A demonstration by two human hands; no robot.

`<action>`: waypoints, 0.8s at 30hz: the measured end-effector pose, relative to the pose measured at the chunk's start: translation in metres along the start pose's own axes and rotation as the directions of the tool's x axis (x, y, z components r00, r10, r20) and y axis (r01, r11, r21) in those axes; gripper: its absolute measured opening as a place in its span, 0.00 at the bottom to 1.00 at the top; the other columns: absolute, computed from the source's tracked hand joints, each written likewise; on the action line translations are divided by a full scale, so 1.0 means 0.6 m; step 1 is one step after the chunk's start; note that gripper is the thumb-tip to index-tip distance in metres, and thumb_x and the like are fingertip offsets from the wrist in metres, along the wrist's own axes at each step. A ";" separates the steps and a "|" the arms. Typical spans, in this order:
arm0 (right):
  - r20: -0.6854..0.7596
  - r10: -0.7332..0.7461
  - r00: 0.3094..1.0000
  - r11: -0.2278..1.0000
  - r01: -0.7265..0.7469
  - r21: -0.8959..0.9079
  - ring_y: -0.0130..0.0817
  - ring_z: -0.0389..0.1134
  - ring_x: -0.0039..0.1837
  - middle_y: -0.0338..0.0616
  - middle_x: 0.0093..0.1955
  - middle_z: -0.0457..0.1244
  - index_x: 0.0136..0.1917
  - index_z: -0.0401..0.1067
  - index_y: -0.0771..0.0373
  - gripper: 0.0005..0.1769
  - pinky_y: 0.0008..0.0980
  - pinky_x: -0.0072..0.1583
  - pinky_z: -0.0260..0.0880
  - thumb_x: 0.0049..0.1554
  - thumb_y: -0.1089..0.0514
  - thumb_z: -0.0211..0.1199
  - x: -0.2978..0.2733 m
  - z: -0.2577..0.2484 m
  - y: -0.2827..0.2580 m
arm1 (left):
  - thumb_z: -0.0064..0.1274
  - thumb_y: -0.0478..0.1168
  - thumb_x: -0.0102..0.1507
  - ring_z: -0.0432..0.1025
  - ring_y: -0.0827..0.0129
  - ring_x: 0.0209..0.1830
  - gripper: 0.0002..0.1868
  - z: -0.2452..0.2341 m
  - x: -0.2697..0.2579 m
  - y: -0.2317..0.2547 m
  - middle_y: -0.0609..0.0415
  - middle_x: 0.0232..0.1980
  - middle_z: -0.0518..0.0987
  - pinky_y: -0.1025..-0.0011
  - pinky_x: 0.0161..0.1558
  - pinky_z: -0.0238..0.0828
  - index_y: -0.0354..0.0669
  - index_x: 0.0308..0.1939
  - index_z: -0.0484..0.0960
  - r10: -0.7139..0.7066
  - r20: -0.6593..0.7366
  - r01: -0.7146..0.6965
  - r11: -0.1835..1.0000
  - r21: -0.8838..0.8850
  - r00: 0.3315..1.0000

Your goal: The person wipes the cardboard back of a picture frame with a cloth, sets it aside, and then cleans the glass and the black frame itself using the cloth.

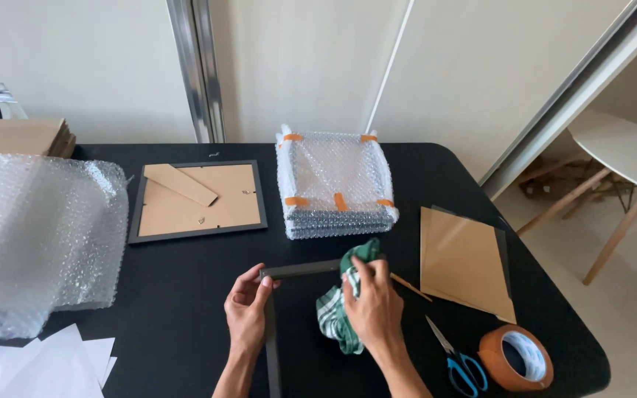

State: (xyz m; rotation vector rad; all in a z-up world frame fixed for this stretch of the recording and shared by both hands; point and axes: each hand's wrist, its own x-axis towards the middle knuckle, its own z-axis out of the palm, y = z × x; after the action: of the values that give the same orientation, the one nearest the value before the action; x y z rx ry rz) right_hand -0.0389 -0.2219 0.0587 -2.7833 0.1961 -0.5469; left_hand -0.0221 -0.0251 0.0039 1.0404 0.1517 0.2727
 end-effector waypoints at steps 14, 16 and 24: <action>-0.332 -0.082 0.940 0.991 0.112 0.070 0.30 0.69 0.39 0.33 0.53 0.65 0.54 0.68 0.53 0.14 0.28 0.31 0.66 0.54 0.52 0.58 0.017 -0.007 0.024 | 0.48 0.31 0.59 0.74 0.47 0.48 0.18 0.010 -0.004 0.019 0.36 0.43 0.75 0.49 0.58 0.71 0.28 0.53 0.73 -0.172 -0.080 0.136 0.930 -0.342 0.982; -0.275 -0.114 0.955 0.988 0.137 0.066 0.28 0.68 0.36 0.37 0.54 0.64 0.59 0.65 0.56 0.19 0.23 0.28 0.67 0.55 0.51 0.57 0.016 0.003 0.003 | 0.48 0.31 0.59 0.74 0.46 0.47 0.18 0.007 -0.003 0.008 0.36 0.42 0.75 0.48 0.57 0.72 0.27 0.53 0.73 -0.156 -0.079 0.120 0.933 -0.339 0.985; -0.115 -0.087 0.990 0.992 0.097 0.077 0.28 0.63 0.29 0.38 0.55 0.59 0.63 0.65 0.53 0.23 0.24 0.23 0.64 0.55 0.46 0.54 0.037 0.019 -0.019 | 0.51 0.31 0.58 0.74 0.52 0.42 0.18 -0.010 0.014 -0.013 0.38 0.38 0.76 0.50 0.55 0.74 0.27 0.52 0.74 -0.077 -0.134 0.024 0.933 -0.359 0.988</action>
State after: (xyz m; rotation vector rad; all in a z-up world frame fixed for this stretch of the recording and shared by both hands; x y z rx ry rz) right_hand -0.0134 -0.2122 0.0599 -2.6943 0.0672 -0.7172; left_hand -0.0143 -0.0211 -0.0058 0.6540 0.2508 0.3166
